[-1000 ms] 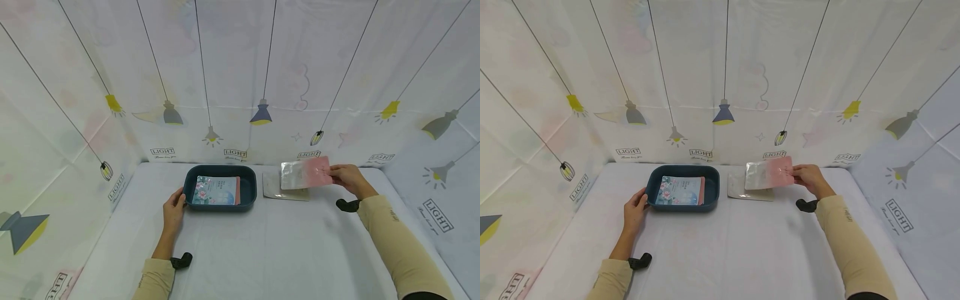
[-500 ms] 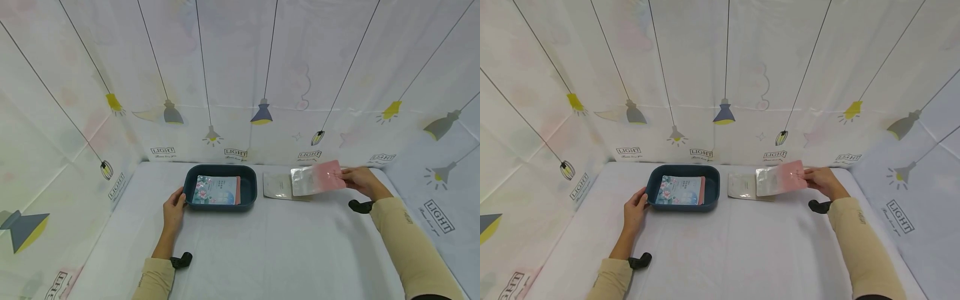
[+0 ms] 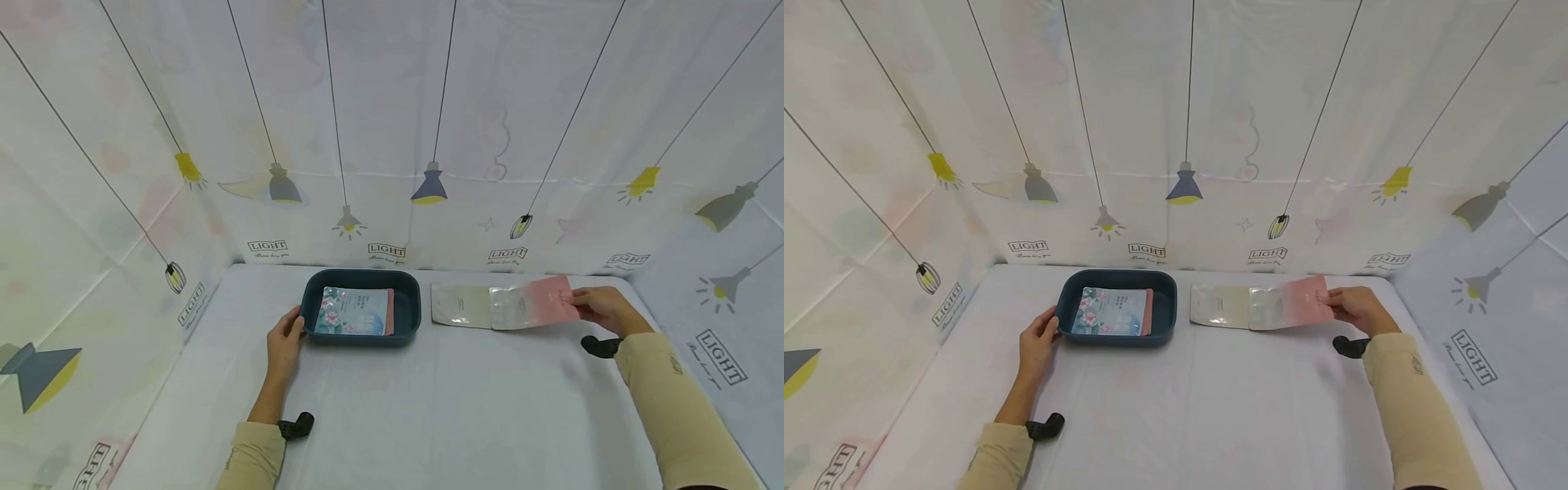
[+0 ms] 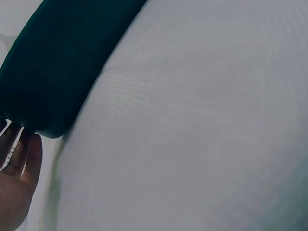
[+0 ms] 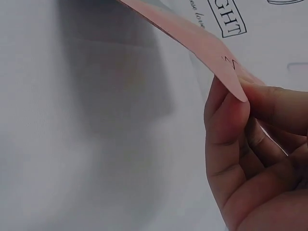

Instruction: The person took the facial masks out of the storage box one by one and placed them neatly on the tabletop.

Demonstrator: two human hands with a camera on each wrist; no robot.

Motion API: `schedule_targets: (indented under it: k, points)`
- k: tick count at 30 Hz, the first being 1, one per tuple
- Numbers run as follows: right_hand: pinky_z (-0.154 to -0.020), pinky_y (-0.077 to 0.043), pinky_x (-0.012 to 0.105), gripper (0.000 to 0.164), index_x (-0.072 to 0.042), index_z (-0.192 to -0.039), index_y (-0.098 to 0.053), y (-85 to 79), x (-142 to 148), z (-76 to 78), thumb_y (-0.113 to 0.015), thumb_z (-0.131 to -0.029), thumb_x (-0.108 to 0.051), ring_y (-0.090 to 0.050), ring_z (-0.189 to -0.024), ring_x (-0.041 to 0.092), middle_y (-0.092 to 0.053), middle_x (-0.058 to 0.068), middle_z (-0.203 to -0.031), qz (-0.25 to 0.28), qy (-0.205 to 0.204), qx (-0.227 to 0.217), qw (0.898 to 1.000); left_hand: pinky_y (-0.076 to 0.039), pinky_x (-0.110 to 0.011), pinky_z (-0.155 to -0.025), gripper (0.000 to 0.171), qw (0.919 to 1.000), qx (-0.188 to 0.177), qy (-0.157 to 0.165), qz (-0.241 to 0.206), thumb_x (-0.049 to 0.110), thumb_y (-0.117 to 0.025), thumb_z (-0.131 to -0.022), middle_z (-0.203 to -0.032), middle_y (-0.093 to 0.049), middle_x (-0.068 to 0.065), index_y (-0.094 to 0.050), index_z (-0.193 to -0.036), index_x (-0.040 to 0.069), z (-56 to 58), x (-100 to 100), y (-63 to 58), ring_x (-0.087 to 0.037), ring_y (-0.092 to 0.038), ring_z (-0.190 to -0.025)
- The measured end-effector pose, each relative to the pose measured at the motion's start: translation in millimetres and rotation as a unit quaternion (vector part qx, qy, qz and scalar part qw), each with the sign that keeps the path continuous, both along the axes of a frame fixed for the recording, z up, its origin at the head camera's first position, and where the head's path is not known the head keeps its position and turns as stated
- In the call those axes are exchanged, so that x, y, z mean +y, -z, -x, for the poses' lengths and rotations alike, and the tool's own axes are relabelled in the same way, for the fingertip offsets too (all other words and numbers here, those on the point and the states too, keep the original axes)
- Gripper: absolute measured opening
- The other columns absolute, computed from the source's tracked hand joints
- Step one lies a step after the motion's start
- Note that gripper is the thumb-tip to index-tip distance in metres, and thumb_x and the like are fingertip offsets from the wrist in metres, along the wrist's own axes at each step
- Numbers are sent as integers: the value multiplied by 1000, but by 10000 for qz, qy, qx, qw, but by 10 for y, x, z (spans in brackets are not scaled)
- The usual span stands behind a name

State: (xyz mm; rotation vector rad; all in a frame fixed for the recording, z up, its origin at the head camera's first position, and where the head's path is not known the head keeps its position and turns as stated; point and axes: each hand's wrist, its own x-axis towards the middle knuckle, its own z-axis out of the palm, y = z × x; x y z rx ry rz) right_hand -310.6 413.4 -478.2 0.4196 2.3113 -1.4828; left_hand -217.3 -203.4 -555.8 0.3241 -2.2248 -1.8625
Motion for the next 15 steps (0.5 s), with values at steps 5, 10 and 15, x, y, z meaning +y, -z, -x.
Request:
schedule_targets:
  k: [5,10,15]
  points:
    - [-70,-57,22,57,11,-140,-39,32,66,-15,-61,-96,-17,-63,-72,2,-64,-17,-74,1,162,-17,9999,-51,-20,-94,43,10000,-2,37,21,29,-48,-103,-144,-52,-10,-50,-141,9,5,-3,-5,-25,-55,-127]
    - [-68,-58,24,56,14,-137,-43,79,88,-28,-64,-94,-16,-64,-69,3,-65,-16,-71,-246,388,86,9989,-51,-9,-85,42,10000,54,55,-21,27,-49,-103,-143,-53,-12,-50,-141,8,18,-20,7,-26,-55,-124]
    - [-64,-57,24,53,14,-135,-46,154,101,-19,-63,-93,-13,-63,-66,4,-62,-15,-67,-636,779,123,9949,-50,-6,-81,41,9999,103,79,-55,24,-49,-103,-142,-54,-12,-51,-140,7,27,-20,11,-28,-56,-124]
